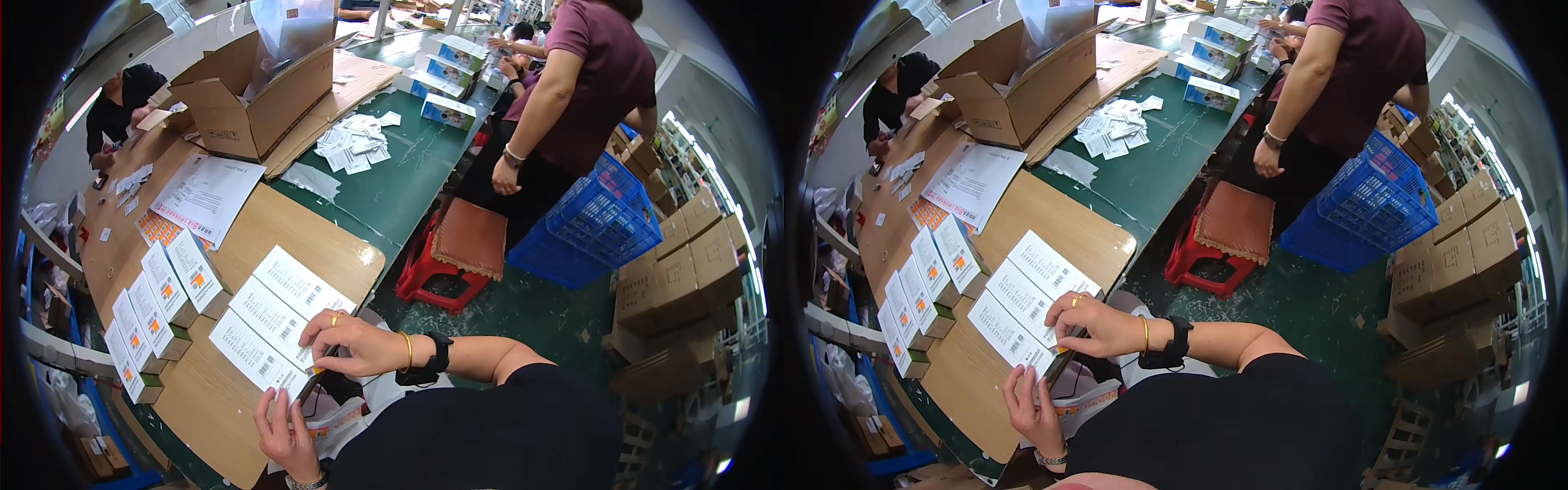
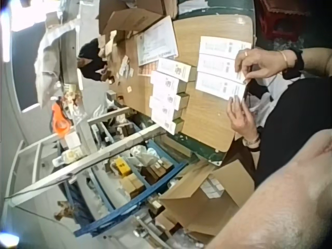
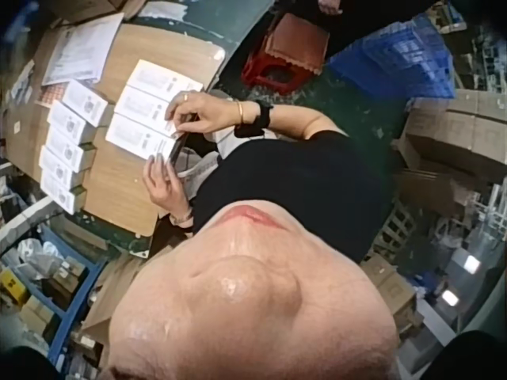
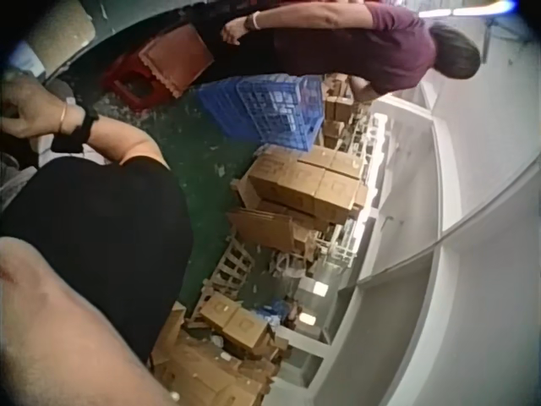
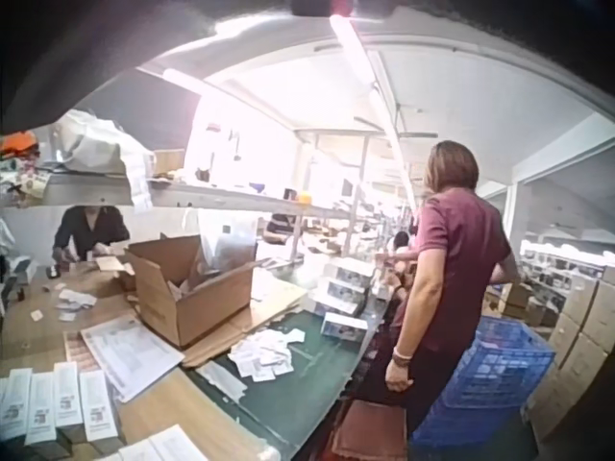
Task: Apply adhesive labels to small product boxes and pack them into a larger shipping carton.
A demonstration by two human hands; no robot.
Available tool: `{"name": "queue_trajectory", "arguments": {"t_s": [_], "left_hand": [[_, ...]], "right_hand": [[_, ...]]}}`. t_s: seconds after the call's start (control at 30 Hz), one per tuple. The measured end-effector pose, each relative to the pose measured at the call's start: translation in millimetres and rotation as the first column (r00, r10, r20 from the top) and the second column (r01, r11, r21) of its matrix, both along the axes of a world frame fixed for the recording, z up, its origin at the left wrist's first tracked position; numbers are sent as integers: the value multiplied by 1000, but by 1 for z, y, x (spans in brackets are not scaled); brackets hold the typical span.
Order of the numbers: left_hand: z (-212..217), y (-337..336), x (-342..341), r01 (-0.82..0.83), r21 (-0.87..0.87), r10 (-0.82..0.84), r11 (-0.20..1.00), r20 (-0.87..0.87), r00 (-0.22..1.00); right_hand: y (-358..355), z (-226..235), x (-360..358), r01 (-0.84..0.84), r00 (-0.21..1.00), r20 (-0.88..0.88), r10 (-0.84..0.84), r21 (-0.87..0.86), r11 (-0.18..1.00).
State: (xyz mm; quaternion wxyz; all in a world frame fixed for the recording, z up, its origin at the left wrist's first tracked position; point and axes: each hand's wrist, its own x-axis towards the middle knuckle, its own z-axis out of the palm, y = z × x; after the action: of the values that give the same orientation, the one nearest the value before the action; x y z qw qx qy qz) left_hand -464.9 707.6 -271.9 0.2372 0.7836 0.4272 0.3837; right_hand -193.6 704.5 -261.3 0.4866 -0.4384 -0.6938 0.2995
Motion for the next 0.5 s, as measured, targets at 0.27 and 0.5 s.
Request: {"name": "queue_trajectory", "arguments": {"t_s": [0.27, 0.5], "left_hand": [[0, 2, 1, 2, 31, -2, 1000, -10, 1000], [0, 2, 1, 6, 22, -6, 1000, -3, 1000]], "right_hand": [[1, 0, -1, 8, 1000, 10, -8, 14, 1000], [2, 1, -2, 30, 999, -15, -30, -1, 1000]]}}
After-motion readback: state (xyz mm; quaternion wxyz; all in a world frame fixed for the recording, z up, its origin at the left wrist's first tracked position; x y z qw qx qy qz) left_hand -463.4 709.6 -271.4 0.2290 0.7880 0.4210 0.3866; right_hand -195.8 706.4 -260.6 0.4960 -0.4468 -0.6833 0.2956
